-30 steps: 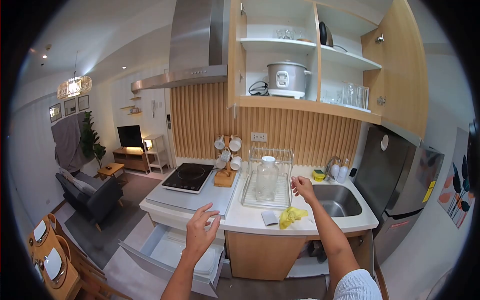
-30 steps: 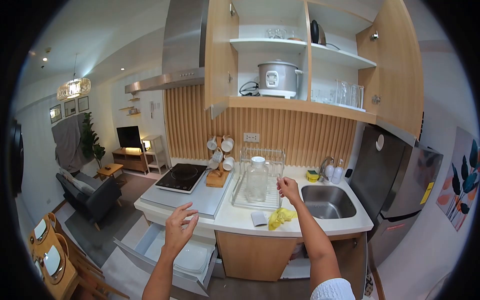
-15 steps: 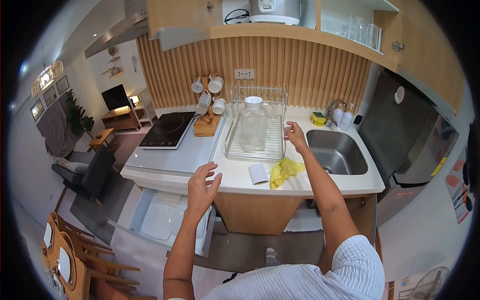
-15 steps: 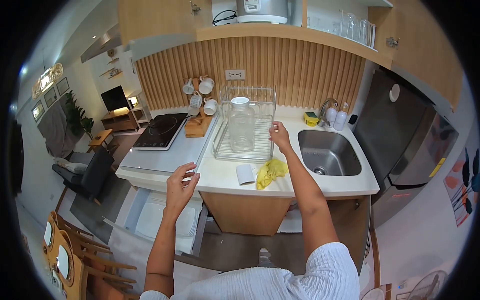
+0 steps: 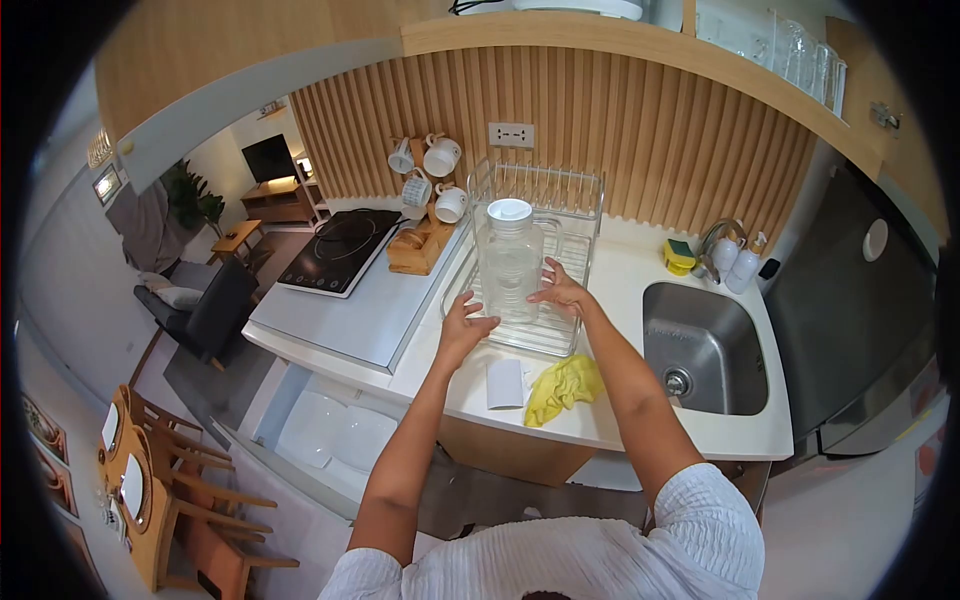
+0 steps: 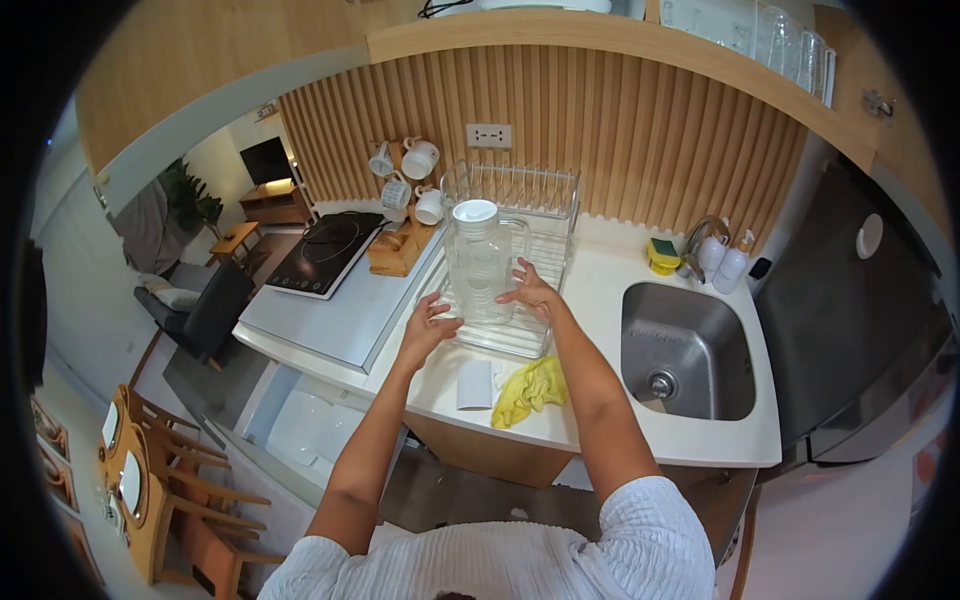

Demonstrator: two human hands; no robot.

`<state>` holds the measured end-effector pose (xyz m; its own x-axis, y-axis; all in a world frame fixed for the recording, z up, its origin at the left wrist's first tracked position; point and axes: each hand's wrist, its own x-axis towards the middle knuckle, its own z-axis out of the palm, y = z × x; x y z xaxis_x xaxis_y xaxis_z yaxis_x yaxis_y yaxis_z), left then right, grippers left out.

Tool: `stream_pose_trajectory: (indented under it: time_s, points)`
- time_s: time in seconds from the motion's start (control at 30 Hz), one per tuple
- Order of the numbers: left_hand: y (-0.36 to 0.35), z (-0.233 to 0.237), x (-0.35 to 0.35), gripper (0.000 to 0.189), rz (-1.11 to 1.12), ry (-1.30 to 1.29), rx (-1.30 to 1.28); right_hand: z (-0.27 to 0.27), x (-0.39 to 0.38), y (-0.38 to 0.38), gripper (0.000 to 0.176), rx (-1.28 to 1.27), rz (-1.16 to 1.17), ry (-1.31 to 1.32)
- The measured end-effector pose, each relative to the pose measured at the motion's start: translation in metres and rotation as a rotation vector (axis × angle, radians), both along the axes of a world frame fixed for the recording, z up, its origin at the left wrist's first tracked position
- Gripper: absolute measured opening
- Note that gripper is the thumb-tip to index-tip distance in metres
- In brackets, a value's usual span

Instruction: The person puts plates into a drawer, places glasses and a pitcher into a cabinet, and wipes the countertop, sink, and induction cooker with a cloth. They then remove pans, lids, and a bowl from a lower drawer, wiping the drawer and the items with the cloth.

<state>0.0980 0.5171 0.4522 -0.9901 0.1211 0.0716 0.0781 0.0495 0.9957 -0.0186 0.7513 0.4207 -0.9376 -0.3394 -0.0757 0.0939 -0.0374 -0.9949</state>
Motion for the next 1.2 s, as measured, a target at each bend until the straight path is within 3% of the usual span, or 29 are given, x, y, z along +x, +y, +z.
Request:
stream_pose_trajectory:
  time_s: [0.03, 0.13, 0.23, 0.27, 0.33, 0.4, 0.47, 0.53, 0.63, 0.77, 0.87, 0.93, 1.0, 1.07, 1.13, 1.2]
  points:
    - [0.005, -0.005, -0.011, 0.091, 0.007, 0.001, -0.002, 0.000, -0.002, -0.005, 0.128, 0.031, -0.041, 0.083]
    - [0.013, -0.010, -0.048, 0.119, 0.133, -0.015, -0.077, -0.002, -0.002, -0.015, 0.130, 0.040, 0.017, 0.205]
    - [0.019, -0.024, -0.083, 0.120, 0.099, 0.075, -0.059, -0.002, -0.001, -0.019, 0.130, 0.059, 0.049, 0.185]
    - [0.020, -0.043, -0.100, 0.111, 0.175, 0.181, -0.197, -0.007, -0.006, -0.019, 0.129, 0.091, 0.051, 0.225]
    - [0.025, -0.042, -0.102, 0.095, 0.067, 0.376, -0.035, -0.011, -0.003, -0.022, 0.127, 0.123, 0.002, 0.292]
    - [0.024, -0.040, -0.102, 0.083, 0.132, 0.360, -0.042, -0.014, 0.003, -0.022, 0.127, 0.151, -0.043, 0.385]
    - [0.025, -0.024, -0.088, 0.080, 0.106, 0.430, 0.012, -0.014, 0.010, -0.022, 0.124, 0.231, -0.115, 0.399]
    - [0.025, -0.007, -0.076, 0.081, 0.136, 0.441, -0.033, 0.015, 0.032, -0.023, 0.112, -0.016, -0.007, 0.397]
    - [0.028, 0.016, -0.062, 0.081, 0.277, 0.584, -0.090, 0.058, 0.055, -0.021, 0.109, 0.072, -0.060, 0.513]
    - [0.039, 0.102, -0.026, 0.078, 0.190, 0.623, 0.162, 0.120, 0.089, -0.017, 0.103, 0.097, -0.156, 0.663]
    - [0.042, 0.158, -0.019, 0.077, 0.156, 0.712, 0.136, 0.192, 0.123, -0.021, 0.098, -0.053, -0.210, 0.729]
    - [0.044, 0.200, -0.016, 0.076, 0.105, 0.912, 0.138, 0.239, 0.141, -0.020, 0.095, -0.118, -0.226, 0.754]
    - [0.041, 0.249, -0.011, 0.075, -0.158, 0.902, 0.326, 0.287, 0.149, -0.015, 0.092, -0.215, -0.212, 0.814]
    - [0.035, 0.289, -0.014, 0.069, -0.209, 0.914, 0.489, 0.341, 0.159, -0.009, 0.084, -0.216, -0.246, 0.817]
    - [0.001, 0.337, -0.020, 0.054, 0.886, 1.939, -0.289, 0.419, 0.163, -0.008, 0.075, -0.167, -0.289, 0.960]
    - [-0.027, 0.349, -0.019, 0.039, 1.382, 2.166, -0.274, 0.471, 0.157, -0.014, 0.068, -0.110, -0.388, 1.094]
